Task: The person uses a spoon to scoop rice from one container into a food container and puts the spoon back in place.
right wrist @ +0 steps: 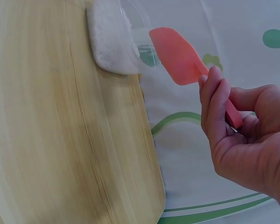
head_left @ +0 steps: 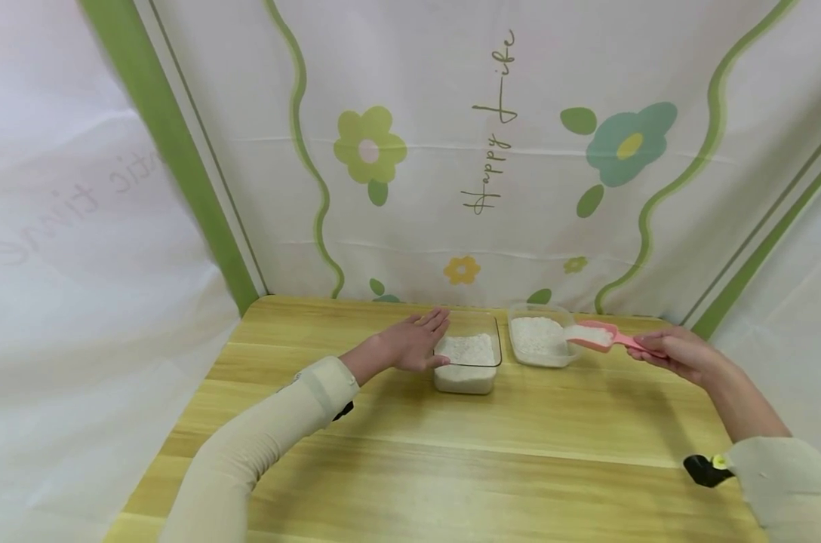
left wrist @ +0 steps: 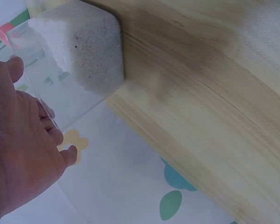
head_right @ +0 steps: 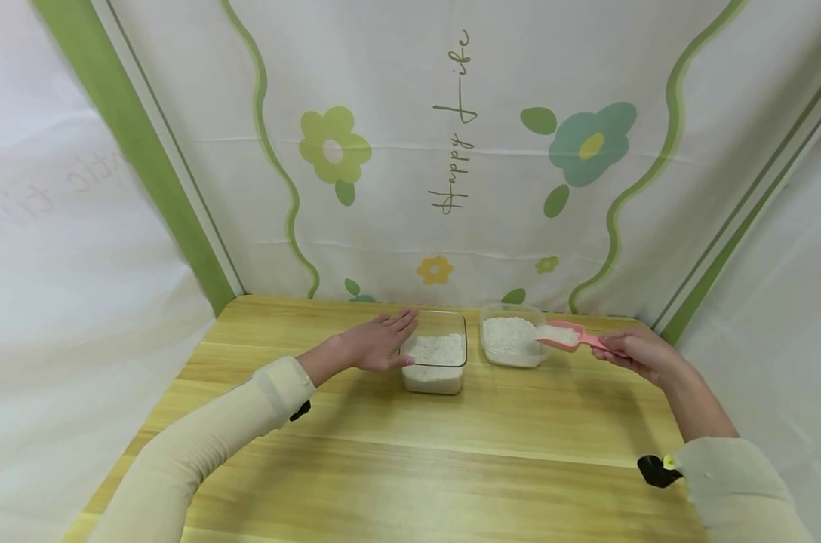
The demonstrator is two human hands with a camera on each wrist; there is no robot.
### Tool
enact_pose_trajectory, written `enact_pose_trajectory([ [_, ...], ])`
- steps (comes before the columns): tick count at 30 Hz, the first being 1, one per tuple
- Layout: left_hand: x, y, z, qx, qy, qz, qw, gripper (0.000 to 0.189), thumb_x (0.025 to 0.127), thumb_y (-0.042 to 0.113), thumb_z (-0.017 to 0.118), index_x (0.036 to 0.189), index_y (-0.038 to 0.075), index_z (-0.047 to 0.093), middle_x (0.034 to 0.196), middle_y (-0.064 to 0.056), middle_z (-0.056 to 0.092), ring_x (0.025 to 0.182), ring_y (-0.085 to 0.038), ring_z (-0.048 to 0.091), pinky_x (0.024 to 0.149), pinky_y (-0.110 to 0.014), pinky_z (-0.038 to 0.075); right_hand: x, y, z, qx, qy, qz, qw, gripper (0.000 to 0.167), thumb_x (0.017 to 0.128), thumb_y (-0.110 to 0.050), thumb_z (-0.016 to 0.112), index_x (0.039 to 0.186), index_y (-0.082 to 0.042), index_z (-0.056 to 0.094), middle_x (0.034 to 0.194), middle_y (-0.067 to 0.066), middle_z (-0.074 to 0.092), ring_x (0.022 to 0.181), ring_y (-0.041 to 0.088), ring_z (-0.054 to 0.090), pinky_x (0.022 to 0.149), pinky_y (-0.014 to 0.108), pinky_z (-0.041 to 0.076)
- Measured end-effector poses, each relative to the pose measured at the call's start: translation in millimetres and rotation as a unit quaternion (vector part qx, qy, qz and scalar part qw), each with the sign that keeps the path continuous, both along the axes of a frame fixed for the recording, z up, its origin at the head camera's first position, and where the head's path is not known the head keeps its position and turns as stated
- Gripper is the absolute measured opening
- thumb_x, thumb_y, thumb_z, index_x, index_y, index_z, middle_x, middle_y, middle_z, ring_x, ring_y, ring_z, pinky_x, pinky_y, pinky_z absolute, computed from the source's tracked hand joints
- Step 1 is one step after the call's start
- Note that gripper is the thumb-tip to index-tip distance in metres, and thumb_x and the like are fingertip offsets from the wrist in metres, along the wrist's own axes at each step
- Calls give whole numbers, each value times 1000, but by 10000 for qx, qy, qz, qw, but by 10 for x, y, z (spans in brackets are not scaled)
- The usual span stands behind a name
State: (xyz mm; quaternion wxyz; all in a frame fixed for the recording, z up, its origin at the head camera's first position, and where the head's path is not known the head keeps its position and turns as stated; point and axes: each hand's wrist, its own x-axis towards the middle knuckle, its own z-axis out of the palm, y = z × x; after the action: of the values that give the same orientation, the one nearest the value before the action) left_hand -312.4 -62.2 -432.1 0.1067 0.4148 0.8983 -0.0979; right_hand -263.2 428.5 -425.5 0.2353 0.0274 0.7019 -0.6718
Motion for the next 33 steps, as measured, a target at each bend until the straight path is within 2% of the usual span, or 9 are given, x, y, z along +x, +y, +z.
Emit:
enact_pose_trajectory([
  [9,-3,6,-6,-59,-25,53,10000,83,104,63,21,161,6,2,169,-10,-8,157,-27,-1,126,-46,18,1,18,51,286,-57,-130,9995,32,105,-4,44,91,-16,71,88,2,75,81,6,73,72,17,58],
  [19,-6,9,-21,-2,-62,98,9999,82,104,61,25,161,6,2,169,-9,-7,157,-25,-3,126,-46,18,3,-27,117,414,39,-52,9991,30,105,-6,46,94,-15,72,89,3,76,80,6,73,71,17,58],
  [27,-2,-8,-4,16,-67,39,10000,83,104,63,22,161,5,3,169,-11,-7,157,-26,-2,125,-46,20,-4,-76,198,541,118,-23,9985,32,105,-6,45,93,-17,72,87,1,76,80,5,73,70,17,57],
  [33,1,-7,11,39,-86,46,9999,83,104,62,23,161,5,3,169,-12,-5,157,-26,-1,125,-47,21,-8,-108,248,812,214,-50,9965,29,105,-6,45,95,-13,72,86,0,76,78,5,73,69,17,58],
])
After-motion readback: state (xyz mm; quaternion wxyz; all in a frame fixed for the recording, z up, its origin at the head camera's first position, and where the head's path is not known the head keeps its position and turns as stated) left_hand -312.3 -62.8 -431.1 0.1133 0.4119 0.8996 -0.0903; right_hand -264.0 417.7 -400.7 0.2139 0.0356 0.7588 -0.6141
